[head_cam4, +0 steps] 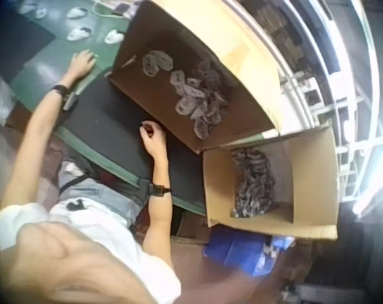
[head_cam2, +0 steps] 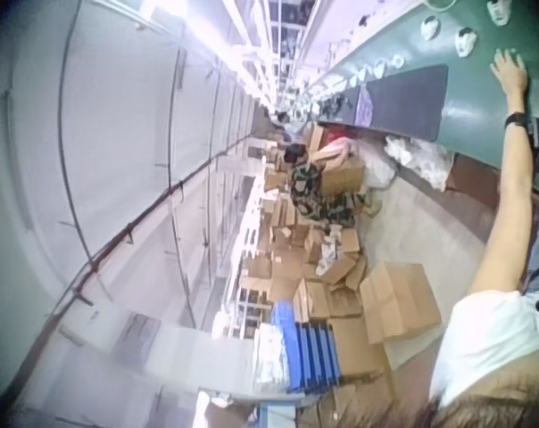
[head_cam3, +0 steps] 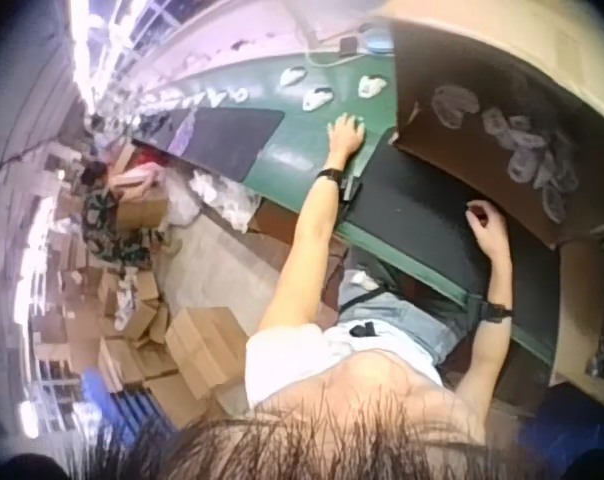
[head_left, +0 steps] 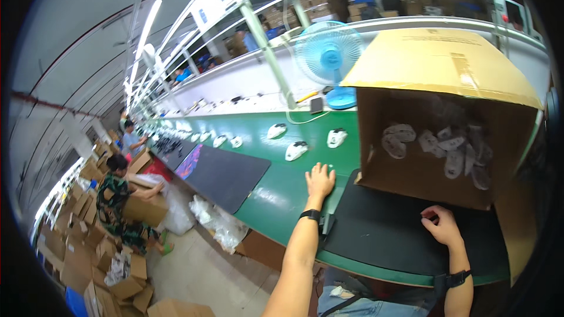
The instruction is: The person picks up a white mouse shell and a black internal component, fits them together by hand, and places the unit on the workbench. They then take a small plastic bag, place a black component inside it, and set the bagged item down.
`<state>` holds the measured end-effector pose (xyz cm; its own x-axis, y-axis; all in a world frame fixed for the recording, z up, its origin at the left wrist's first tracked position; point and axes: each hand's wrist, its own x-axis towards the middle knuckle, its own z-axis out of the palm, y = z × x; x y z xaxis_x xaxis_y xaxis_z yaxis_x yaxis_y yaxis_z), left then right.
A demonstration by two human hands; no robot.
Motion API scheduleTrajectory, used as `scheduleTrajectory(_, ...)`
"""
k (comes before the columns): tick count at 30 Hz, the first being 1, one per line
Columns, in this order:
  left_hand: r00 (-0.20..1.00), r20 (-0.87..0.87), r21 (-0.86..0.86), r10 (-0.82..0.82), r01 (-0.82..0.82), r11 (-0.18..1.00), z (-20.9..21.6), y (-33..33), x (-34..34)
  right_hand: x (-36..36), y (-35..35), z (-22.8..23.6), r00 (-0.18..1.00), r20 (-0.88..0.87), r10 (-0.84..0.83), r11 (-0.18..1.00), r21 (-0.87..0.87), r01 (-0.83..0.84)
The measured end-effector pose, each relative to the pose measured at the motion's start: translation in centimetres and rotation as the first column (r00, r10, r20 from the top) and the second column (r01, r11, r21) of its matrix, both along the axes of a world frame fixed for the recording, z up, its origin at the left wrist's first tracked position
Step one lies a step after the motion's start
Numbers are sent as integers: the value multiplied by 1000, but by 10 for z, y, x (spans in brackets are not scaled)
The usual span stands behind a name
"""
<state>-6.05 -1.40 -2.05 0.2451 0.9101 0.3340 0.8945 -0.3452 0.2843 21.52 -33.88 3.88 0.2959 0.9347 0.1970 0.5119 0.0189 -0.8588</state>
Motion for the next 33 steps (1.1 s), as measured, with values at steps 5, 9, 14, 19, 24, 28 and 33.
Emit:
scheduleTrajectory(5,1000,-10,55,-23,23,998,3,-3,15,5,-8,-12,999,26,-35,998,51,34)
scheduleTrajectory(9,1000,8,29,14,-15,999,2,-3,8,1,-3,-11,999,30,-15,1000,9,15)
scheduleTrajectory(14,1000,-5,3,14,-14,1000,1,-5,6,3,-1,-15,999,-14,-29,1000,7,29)
scheduleTrajectory(19,1000,6,11,8,-8,1000,2,-6,11,10,-4,-23,997,11,-72,997,-2,72)
scheduleTrajectory(24,1000,9,25,2,-2,1000,3,-5,13,15,-5,-25,995,-74,-64,998,-14,63)
scheduleTrajectory(28,1000,18,12,2,-2,1000,2,-4,12,12,-5,-20,994,-104,-44,999,17,46)
scheduleTrajectory(33,1000,18,-11,16,-16,1000,2,-4,9,7,-4,-15,989,-134,-56,998,-6,55)
